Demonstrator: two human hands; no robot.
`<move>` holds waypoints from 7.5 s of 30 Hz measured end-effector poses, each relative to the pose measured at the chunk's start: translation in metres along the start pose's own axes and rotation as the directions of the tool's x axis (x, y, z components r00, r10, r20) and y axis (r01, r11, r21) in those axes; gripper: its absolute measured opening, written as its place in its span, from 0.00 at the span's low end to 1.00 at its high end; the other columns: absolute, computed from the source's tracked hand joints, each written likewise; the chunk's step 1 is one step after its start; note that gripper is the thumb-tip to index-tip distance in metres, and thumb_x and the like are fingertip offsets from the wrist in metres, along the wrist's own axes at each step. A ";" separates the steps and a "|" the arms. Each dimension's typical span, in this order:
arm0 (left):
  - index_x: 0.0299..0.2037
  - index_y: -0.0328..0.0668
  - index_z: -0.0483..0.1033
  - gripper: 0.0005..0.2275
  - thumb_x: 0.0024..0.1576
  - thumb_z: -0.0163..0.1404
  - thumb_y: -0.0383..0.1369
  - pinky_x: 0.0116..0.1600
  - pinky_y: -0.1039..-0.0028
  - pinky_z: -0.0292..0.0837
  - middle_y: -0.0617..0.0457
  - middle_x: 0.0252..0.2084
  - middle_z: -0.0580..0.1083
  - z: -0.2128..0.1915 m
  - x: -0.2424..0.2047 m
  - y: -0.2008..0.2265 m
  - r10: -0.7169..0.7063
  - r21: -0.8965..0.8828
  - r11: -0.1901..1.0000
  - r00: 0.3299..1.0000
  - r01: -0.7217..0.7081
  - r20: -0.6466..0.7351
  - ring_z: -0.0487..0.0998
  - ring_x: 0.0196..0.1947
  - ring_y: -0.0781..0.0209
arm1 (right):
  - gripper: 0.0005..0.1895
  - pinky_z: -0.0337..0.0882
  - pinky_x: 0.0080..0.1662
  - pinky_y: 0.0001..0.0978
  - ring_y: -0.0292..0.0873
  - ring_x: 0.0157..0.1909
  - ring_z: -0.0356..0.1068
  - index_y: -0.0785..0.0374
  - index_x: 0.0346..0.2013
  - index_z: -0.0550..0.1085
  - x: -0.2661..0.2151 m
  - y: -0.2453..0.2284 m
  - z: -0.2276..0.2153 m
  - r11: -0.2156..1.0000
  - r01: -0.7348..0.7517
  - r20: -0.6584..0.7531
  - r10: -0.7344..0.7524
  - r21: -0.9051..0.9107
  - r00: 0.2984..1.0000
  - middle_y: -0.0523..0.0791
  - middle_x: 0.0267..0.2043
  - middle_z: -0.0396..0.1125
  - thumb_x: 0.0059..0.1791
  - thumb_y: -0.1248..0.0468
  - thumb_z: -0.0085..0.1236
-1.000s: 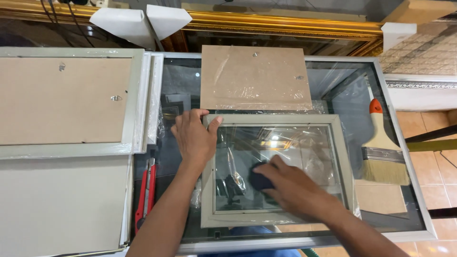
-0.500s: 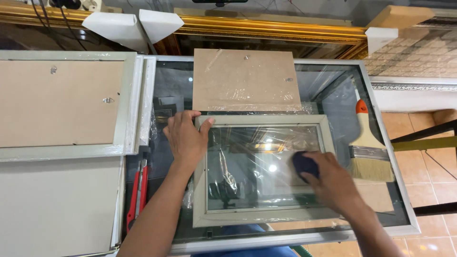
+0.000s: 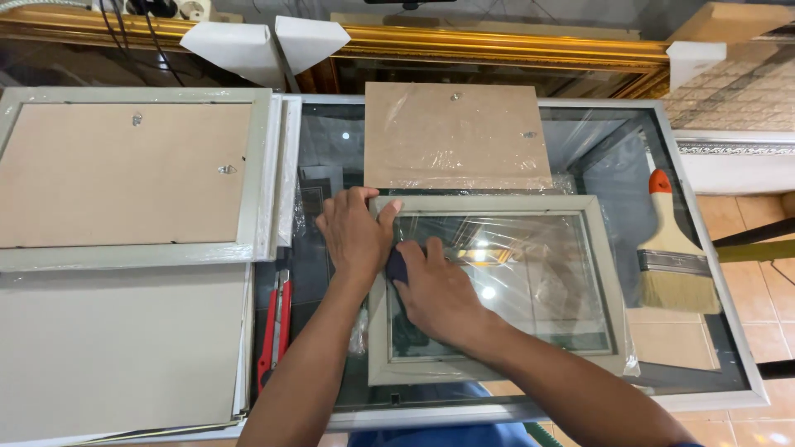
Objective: Assembling a picture frame by cleaning the glass and inserting the backing.
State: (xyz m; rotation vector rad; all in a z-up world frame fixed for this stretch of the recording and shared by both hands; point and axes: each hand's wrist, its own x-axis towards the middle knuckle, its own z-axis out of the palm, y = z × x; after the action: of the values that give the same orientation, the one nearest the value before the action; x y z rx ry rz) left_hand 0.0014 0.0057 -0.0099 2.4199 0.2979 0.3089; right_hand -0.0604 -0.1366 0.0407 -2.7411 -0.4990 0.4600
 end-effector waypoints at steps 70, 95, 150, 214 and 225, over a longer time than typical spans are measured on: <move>0.48 0.41 0.75 0.17 0.58 0.59 0.45 0.56 0.56 0.58 0.47 0.42 0.73 0.000 -0.006 0.010 0.097 0.081 0.993 0.989 -0.088 -0.108 0.69 0.45 0.47 | 0.26 0.78 0.47 0.38 0.39 0.43 0.79 0.37 0.53 0.75 -0.141 0.204 -0.084 0.990 -0.131 0.326 0.143 -0.059 0.935 0.29 0.52 0.69 0.43 0.65 0.64; 0.48 0.51 0.71 0.16 0.59 0.56 0.49 0.64 0.52 0.56 0.53 0.45 0.70 -0.005 -0.001 0.015 -0.056 -0.002 0.998 0.998 0.056 0.027 0.68 0.54 0.49 | 0.27 0.76 0.53 0.50 0.58 0.52 0.76 0.42 0.62 0.69 -0.107 0.184 -0.054 0.923 -0.376 -0.143 0.362 -0.085 0.921 0.46 0.51 0.70 0.47 0.54 0.61; 0.44 0.49 0.81 0.07 0.60 0.51 0.34 0.53 0.58 0.63 0.53 0.41 0.78 -0.007 0.008 -0.022 0.198 -0.069 0.977 0.979 -0.202 -0.056 0.74 0.42 0.50 | 0.25 0.70 0.52 0.33 0.49 0.48 0.70 0.74 0.61 0.70 -0.065 0.176 -0.121 0.331 0.141 -0.235 0.264 0.933 0.936 0.59 0.56 0.70 0.48 0.77 0.46; 0.57 0.50 0.76 0.17 0.58 0.54 0.41 0.60 0.52 0.56 0.43 0.54 0.70 -0.003 0.003 -0.016 0.183 0.065 0.979 0.974 -0.193 0.131 0.66 0.54 0.42 | 0.20 0.74 0.44 0.32 0.46 0.45 0.75 0.71 0.54 0.75 -0.120 0.203 -0.126 0.949 0.222 -0.510 -0.080 0.223 0.856 0.52 0.55 0.73 0.46 0.74 0.61; 0.54 0.44 0.75 0.14 0.60 0.52 0.38 0.60 0.55 0.55 0.46 0.50 0.71 -0.005 0.001 -0.007 0.257 0.096 0.961 0.966 -0.259 0.031 0.67 0.53 0.46 | 0.22 0.88 0.25 0.29 0.37 0.24 0.92 0.43 0.51 0.85 -0.157 0.165 -0.164 0.932 0.193 0.245 -0.274 0.307 0.930 0.38 0.40 0.89 0.45 0.54 0.54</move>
State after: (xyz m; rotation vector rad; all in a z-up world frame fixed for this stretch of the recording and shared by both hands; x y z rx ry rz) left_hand 0.0000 0.0140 -0.0111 2.5614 -0.0126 0.3958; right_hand -0.0938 -0.3840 0.1683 -2.3188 -0.7630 0.8015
